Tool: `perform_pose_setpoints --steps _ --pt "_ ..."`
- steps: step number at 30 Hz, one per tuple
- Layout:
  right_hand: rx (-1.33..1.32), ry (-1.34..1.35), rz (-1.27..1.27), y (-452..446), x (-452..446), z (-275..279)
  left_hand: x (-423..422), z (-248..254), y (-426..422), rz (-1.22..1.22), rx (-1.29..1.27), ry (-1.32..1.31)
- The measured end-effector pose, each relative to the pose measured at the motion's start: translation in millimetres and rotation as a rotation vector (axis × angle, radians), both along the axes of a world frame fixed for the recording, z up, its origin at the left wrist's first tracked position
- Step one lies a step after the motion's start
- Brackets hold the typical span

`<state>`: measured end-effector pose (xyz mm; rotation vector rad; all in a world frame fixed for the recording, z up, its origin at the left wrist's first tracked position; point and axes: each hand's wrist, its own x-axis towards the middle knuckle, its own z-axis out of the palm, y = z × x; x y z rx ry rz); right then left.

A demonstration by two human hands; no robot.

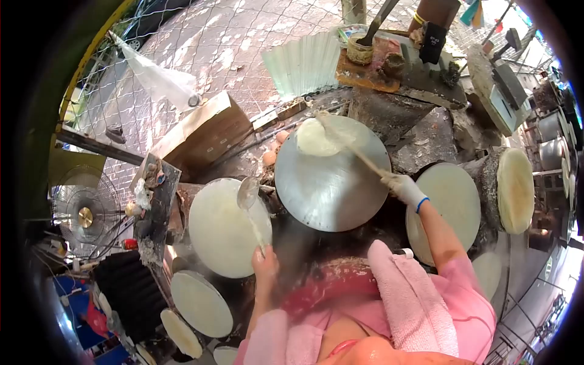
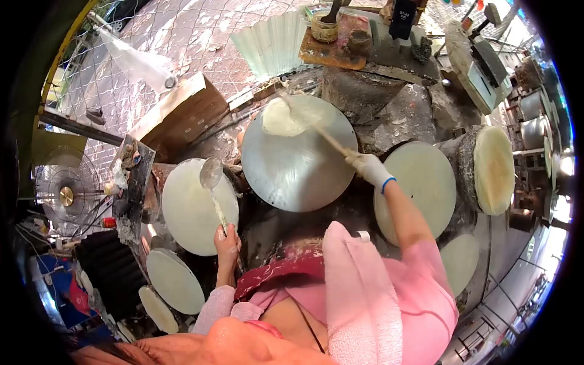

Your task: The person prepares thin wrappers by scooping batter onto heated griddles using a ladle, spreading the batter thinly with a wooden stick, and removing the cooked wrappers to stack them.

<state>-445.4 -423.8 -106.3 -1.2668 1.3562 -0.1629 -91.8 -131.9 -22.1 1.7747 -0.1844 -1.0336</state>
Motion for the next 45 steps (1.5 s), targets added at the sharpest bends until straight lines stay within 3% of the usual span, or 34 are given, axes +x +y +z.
perform_pose_setpoints --steps 3,4,5,7,10,11,15,16,19,22,24,26,29,30,31,33,34,37,38,41,45 --pt "-0.072 -0.297 0.185 16 20 -16 -14 -6 6 0.042 -0.025 0.012" --pt "0.089 -0.189 0.192 20 28 25 -17 -7 6 0.05 -0.04 0.02" --pt "0.222 -0.217 0.188 19 22 8 -22 -4 4 0.053 -0.03 0.008" --pt "0.086 -0.204 0.238 2 8 32 -29 3 4 0.061 -0.001 -0.015" --pt "-0.219 -0.269 0.262 -50 -7 -13 -34 1 8 0.057 0.003 -0.046" --pt "-0.198 -0.1 0.306 -62 -9 -12 -36 0 9 0.065 0.014 -0.055" --pt "0.264 -0.075 0.414 -36 12 57 -49 4 10 0.108 0.041 -0.038" --pt "0.299 -0.109 0.402 -33 0 25 -52 6 9 0.127 0.039 -0.022" --pt "0.201 -0.155 0.407 -50 -12 37 -51 1 17 0.102 0.08 -0.041" --pt "-0.078 -0.224 0.389 -94 2 12 -50 0 13 0.089 0.08 -0.098" --pt "-0.01 -0.188 0.492 -100 11 0 -46 -7 16 0.066 0.073 -0.108" --pt "0.264 -0.095 0.585 -82 19 25 -45 -4 22 0.056 0.091 -0.108" --pt "0.434 -0.068 0.52 -67 1 40 -49 2 22 0.073 0.119 -0.114" --pt "0.31 -0.064 0.562 -73 -4 43 -47 0 24 0.069 0.135 -0.13" --pt "0.304 -0.223 0.546 -85 -4 35 -44 -3 26 0.061 0.149 -0.147" --pt "-0.062 -0.162 0.533 -102 13 41 -32 -13 28 0.002 0.171 -0.23" --pt "-0.123 -0.158 0.439 -106 24 24 -24 -22 26 -0.033 0.188 -0.282" --pt "0.015 -0.029 0.766 -107 26 9 -3 -39 11 -0.196 0.283 -0.569" --pt "0.223 -0.1 0.699 -98 19 6 -1 -36 0 -0.256 0.285 -0.679" --pt "0.309 -0.015 0.644 -84 -12 32 5 -41 -25 -0.376 0.324 -0.79" --pt "-0.161 -0.165 0.397 -99 -17 20 11 -53 -44 -0.534 0.414 -0.958"
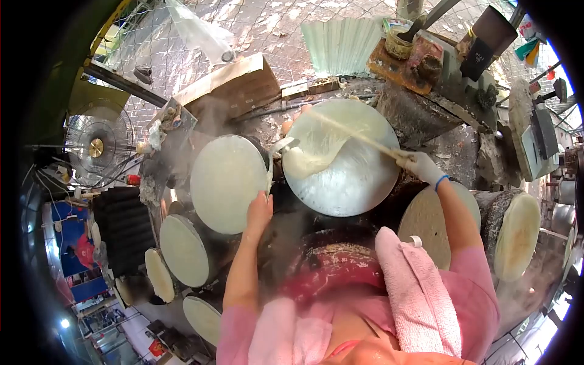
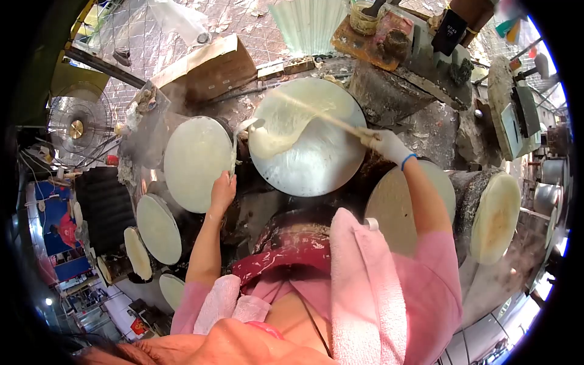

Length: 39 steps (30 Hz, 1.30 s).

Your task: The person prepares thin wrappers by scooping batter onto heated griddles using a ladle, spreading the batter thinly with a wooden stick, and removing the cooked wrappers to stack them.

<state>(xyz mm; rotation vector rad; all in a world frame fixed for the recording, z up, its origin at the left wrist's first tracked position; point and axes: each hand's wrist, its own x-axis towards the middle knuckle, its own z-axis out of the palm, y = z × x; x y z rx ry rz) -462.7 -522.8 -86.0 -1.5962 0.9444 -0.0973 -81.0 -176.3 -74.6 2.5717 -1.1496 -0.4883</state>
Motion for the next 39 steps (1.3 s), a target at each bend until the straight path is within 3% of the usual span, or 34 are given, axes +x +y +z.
perform_pose_setpoints --steps 2,4,5,8,13,14,15,18,19,20,22,24,26,27,30,32,33,36,37,38,39 --pt "-0.147 -0.021 0.189 -10 13 -34 -2 0 -3 -0.057 0.066 -0.047" --pt "0.009 0.218 0.368 7 42 9 -9 10 5 -0.098 0.159 -0.055" --pt "0.197 0.129 0.354 16 41 0 -13 17 11 -0.122 0.204 -0.057" --pt "0.39 0.238 0.322 44 18 -2 -32 29 49 -0.216 0.285 -0.062" --pt "0.499 0.202 0.057 121 -37 39 -79 27 91 -0.243 0.371 0.113" --pt "0.563 0.153 -0.023 143 -44 43 -79 20 91 -0.294 0.304 0.177" --pt "0.72 -0.029 -0.298 178 -36 47 -77 13 94 -0.348 0.242 0.243" --pt "0.92 -0.289 -0.521 255 7 -18 -43 29 88 -0.378 0.067 0.572" --pt "0.992 -0.352 -0.506 266 35 4 -36 55 84 -0.281 0.041 0.624" --pt "1.067 -0.415 -0.487 275 73 25 -25 51 91 -0.333 -0.129 0.49" --pt "0.925 -0.45 -0.482 295 149 8 -3 65 101 -0.225 -0.363 0.489" --pt "0.826 -0.365 -0.649 316 224 -12 25 69 112 -0.092 -0.371 0.619" --pt "0.542 -0.253 -0.647 334 271 -45 44 68 123 0.002 -0.398 0.723" --pt "0.465 -0.001 -0.608 336 280 -46 53 65 130 0.031 -0.404 0.774" --pt "-0.021 0.355 -0.66 348 253 -75 66 60 150 0.058 -0.41 0.824" --pt "0.046 0.434 -0.739 348 218 -58 70 46 165 0.024 -0.414 0.78" --pt "-0.202 0.413 -0.794 350 194 -91 68 41 171 0.033 -0.454 0.837" --pt "0.248 0.086 -1.105 339 172 -50 62 47 180 0.109 -0.382 0.863" --pt "0.268 -0.001 -1.102 338 177 -39 56 48 180 0.091 -0.417 0.814" --pt "0.278 0.094 -0.978 342 179 -24 49 54 179 0.158 -0.415 0.887" --pt "0.044 0.282 -0.727 347 179 -33 42 61 177 0.225 -0.415 0.957"
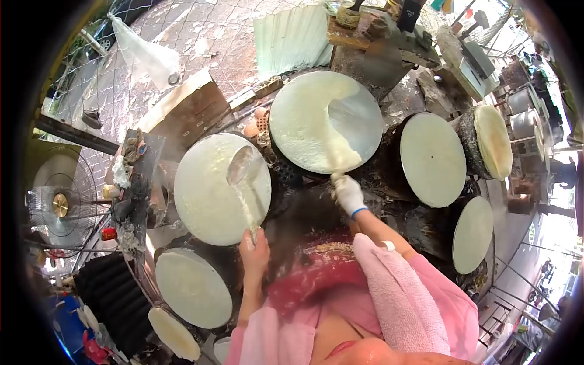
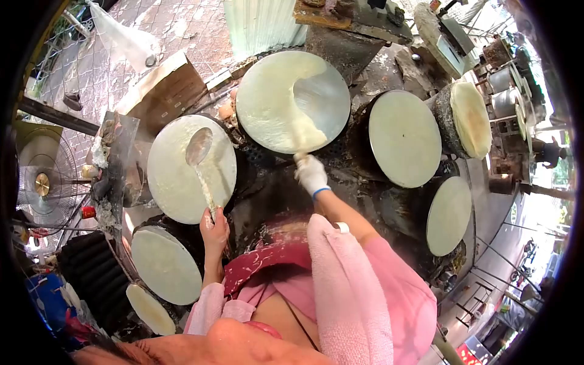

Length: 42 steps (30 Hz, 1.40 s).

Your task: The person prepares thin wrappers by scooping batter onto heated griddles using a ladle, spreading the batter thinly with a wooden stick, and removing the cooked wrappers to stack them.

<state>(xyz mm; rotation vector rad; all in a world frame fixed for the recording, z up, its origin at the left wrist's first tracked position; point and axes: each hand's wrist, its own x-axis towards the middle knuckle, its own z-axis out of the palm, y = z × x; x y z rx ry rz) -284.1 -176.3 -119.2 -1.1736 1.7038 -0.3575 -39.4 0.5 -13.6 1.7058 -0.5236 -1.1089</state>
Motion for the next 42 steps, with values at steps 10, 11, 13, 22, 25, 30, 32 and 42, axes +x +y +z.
perform_pose_setpoints --steps 10,11,13,22,25,30,32,42 --pt "-0.172 0.208 0.197 -68 -109 -20 -83 14 -31 0.159 0.027 0.067" --pt "-0.175 0.177 0.234 -67 -112 -25 -94 19 -33 0.174 0.043 0.061" --pt "-0.346 0.242 0.563 -40 -123 -15 -117 31 -39 0.209 0.066 0.052" --pt "-0.293 0.264 0.356 -126 -169 15 -165 46 -52 0.241 0.08 -0.021" --pt "-0.222 0.211 0.574 -83 -181 -2 -169 46 -63 0.209 0.095 -0.03" --pt "-0.251 0.445 0.403 -167 -174 -14 -173 39 -66 0.201 0.147 -0.036" --pt "-0.335 0.524 0.401 -220 -159 -14 -176 41 -62 0.254 0.163 0.003" --pt "-0.791 0.003 0.443 -246 -108 30 -175 43 -44 0.245 0.19 -0.075"
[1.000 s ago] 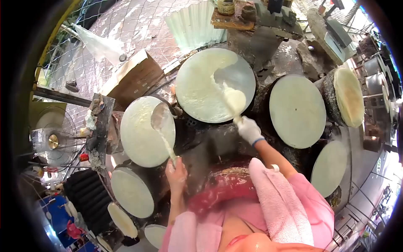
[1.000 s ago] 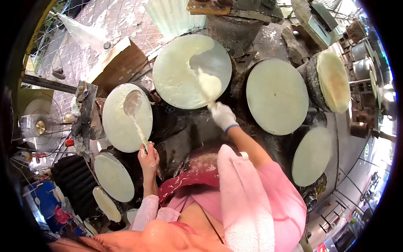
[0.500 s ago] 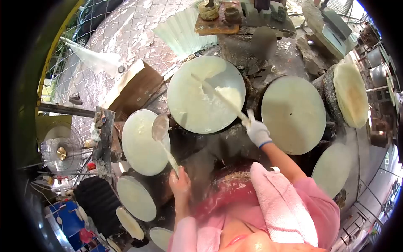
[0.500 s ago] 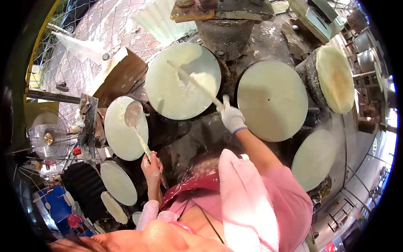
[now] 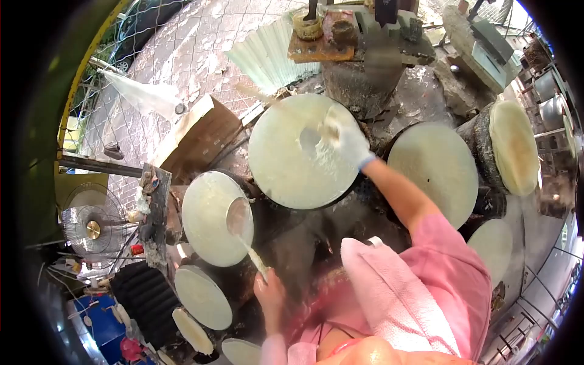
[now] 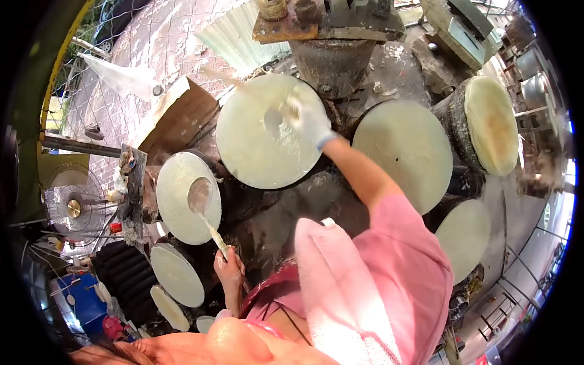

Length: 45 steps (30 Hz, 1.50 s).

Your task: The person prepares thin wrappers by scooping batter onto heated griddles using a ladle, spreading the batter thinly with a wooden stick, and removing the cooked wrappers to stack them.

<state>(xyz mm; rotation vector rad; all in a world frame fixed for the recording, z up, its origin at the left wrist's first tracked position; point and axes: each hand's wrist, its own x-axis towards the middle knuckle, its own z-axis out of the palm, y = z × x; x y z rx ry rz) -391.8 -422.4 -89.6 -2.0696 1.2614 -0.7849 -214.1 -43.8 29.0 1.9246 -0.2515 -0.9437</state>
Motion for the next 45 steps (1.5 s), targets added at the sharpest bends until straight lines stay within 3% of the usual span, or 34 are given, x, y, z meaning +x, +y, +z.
perform_pose_setpoints --steps 1,4,6,7,9,13,14,17,18,21,22,25,29,31,34,35,36,37,38,41,43,45 --pt "0.087 -0.038 0.081 26 -11 4 1 1 -6 0.0 -0.007 0.014" --pt "0.262 -0.427 -0.203 96 -61 -58 4 -1 -17 -0.009 -0.047 0.035" --pt "0.622 -0.478 -0.402 127 -85 -53 1 4 -29 -0.023 -0.047 0.074" --pt "0.974 -0.424 -0.446 141 -95 -30 0 5 -37 -0.031 -0.048 0.092" --pt "0.996 -0.552 -0.27 165 -92 -21 -4 4 -47 -0.081 -0.059 0.087" --pt "0.89 -0.503 -0.344 143 -117 -8 -8 -1 -52 -0.129 -0.075 0.06" --pt "0.99 -0.588 -0.381 133 -125 -23 -9 -3 -50 -0.13 -0.068 0.05" --pt "1.18 -0.468 -0.205 134 -128 -46 -13 -8 -48 -0.13 -0.05 0.047" --pt "1.228 -0.38 -0.155 138 -123 6 -13 -8 -48 -0.131 -0.048 0.056" --pt "1.072 -0.283 -0.114 135 -121 5 -8 -7 -65 -0.178 -0.07 0.086" --pt "0.907 -0.388 -0.102 128 -118 -10 -4 -7 -74 -0.204 -0.077 0.099" --pt "0.879 -0.197 -0.124 108 -119 -40 15 -20 -117 -0.288 -0.112 0.121" --pt "0.839 -0.129 -0.024 148 -108 -12 41 -61 -199 -0.421 -0.164 0.092" --pt "0.8 -0.106 -0.123 176 -113 -6 48 -76 -239 -0.463 -0.189 0.135" --pt "0.524 -0.329 -0.41 222 -109 -27 48 -105 -272 -0.541 -0.187 0.23" --pt "0.81 0.012 -0.485 226 -97 -2 49 -114 -275 -0.554 -0.157 0.256" --pt "0.464 -0.145 -0.49 250 -78 -46 47 -110 -270 -0.596 -0.13 0.342" --pt "0.72 -0.236 -0.45 260 -56 -30 45 -116 -261 -0.571 -0.125 0.407" --pt "0.787 -0.625 -0.354 267 -29 -37 36 -106 -247 -0.513 -0.089 0.435" --pt "1.242 -0.693 -0.367 256 3 17 32 -100 -208 -0.355 -0.085 0.602" --pt "0.905 -0.662 -0.414 255 -2 -13 44 -105 -196 -0.308 -0.106 0.755" --pt "0.915 -0.612 -0.446 260 -3 -31 44 -103 -191 -0.271 -0.088 0.825"
